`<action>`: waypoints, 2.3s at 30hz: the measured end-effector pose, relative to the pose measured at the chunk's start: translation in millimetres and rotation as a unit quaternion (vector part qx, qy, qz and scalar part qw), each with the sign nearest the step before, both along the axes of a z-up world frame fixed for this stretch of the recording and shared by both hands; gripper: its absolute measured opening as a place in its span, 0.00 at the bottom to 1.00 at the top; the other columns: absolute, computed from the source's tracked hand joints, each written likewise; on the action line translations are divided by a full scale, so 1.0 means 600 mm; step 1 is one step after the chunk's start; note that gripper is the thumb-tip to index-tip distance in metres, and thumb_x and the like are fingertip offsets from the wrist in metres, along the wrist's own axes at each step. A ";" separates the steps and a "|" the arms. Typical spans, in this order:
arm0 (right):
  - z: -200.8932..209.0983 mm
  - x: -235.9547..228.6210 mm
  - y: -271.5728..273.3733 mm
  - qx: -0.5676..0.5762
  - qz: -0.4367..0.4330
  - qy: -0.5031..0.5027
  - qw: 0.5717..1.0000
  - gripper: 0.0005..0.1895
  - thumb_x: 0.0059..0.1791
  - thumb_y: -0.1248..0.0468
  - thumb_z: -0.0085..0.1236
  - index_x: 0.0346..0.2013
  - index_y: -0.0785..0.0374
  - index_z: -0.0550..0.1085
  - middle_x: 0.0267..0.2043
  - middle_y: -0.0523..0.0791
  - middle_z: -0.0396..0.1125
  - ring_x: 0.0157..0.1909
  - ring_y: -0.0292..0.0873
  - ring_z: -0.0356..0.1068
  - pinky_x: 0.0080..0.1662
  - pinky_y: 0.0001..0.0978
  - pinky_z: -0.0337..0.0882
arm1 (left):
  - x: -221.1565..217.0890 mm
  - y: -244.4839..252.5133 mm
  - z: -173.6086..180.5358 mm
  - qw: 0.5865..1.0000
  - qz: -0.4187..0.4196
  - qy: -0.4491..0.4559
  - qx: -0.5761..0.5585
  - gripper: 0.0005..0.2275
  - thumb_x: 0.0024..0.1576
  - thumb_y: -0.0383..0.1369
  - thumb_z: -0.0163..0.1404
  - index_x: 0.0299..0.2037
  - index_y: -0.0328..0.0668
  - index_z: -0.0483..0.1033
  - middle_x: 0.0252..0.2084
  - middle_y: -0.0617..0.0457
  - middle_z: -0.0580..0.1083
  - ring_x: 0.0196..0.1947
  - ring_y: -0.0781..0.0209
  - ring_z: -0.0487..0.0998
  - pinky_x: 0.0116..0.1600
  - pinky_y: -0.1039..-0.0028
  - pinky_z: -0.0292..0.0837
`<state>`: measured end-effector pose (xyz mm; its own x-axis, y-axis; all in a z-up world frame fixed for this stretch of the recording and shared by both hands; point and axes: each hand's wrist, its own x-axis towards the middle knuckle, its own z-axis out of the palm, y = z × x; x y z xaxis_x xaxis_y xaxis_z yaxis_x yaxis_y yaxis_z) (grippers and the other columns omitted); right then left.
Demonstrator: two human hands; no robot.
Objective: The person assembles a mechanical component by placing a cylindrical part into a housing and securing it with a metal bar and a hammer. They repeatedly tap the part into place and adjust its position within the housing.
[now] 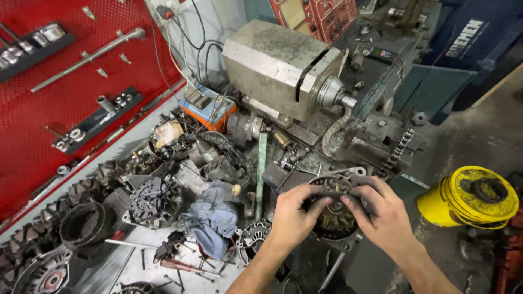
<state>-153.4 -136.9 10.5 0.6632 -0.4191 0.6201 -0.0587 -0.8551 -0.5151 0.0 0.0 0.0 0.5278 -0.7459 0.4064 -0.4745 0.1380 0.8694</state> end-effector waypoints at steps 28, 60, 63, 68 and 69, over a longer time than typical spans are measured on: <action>-0.063 -0.022 0.081 0.021 -0.058 -0.043 0.997 0.10 0.48 0.71 0.60 0.44 0.68 0.74 0.41 0.53 0.71 0.42 0.55 0.72 0.44 0.41 0.73 | -0.062 0.028 -0.081 0.985 0.077 -0.126 -0.084 0.11 0.55 0.26 0.63 0.47 0.40 0.82 0.41 0.51 0.81 0.42 0.51 0.80 0.55 0.64 0.73; 0.083 0.041 0.016 -0.399 0.204 0.336 0.829 0.12 0.37 0.60 0.55 0.35 0.51 0.71 0.37 0.41 0.69 0.43 0.46 0.71 0.34 0.40 0.67 | -0.034 0.023 -0.086 0.997 -0.027 -0.071 -0.017 0.47 0.38 0.38 0.72 0.70 0.31 0.61 0.67 0.35 0.69 0.68 0.39 0.72 0.73 0.58 0.67; 0.089 0.044 -0.006 -0.451 0.278 0.314 0.788 0.09 0.39 0.59 0.55 0.34 0.51 0.70 0.38 0.40 0.68 0.44 0.46 0.70 0.34 0.39 0.67 | -0.032 0.026 -0.083 0.998 -0.021 -0.062 -0.019 0.47 0.38 0.37 0.71 0.70 0.31 0.62 0.67 0.36 0.70 0.67 0.40 0.73 0.72 0.60 0.68; 0.068 0.051 0.005 -0.440 0.197 0.417 0.770 0.08 0.44 0.57 0.53 0.37 0.51 0.69 0.36 0.40 0.68 0.43 0.44 0.70 0.37 0.41 0.66 | -0.026 0.021 -0.088 0.999 -0.022 -0.041 -0.018 0.46 0.36 0.37 0.72 0.68 0.33 0.64 0.66 0.37 0.71 0.66 0.41 0.74 0.70 0.59 0.69; 0.054 0.047 0.009 -0.412 0.139 0.455 0.777 0.08 0.47 0.56 0.52 0.38 0.52 0.69 0.35 0.39 0.68 0.43 0.41 0.70 0.40 0.38 0.66 | -0.025 0.023 -0.088 0.999 -0.024 -0.040 -0.015 0.47 0.35 0.37 0.73 0.67 0.33 0.64 0.66 0.38 0.71 0.66 0.41 0.73 0.70 0.59 0.69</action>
<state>-125.1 -131.6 42.9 0.9783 0.1089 -0.1761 0.1671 -0.9176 0.3608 -14.7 14.0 -52.9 0.4570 -0.7562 0.4683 -0.5340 0.1878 0.8244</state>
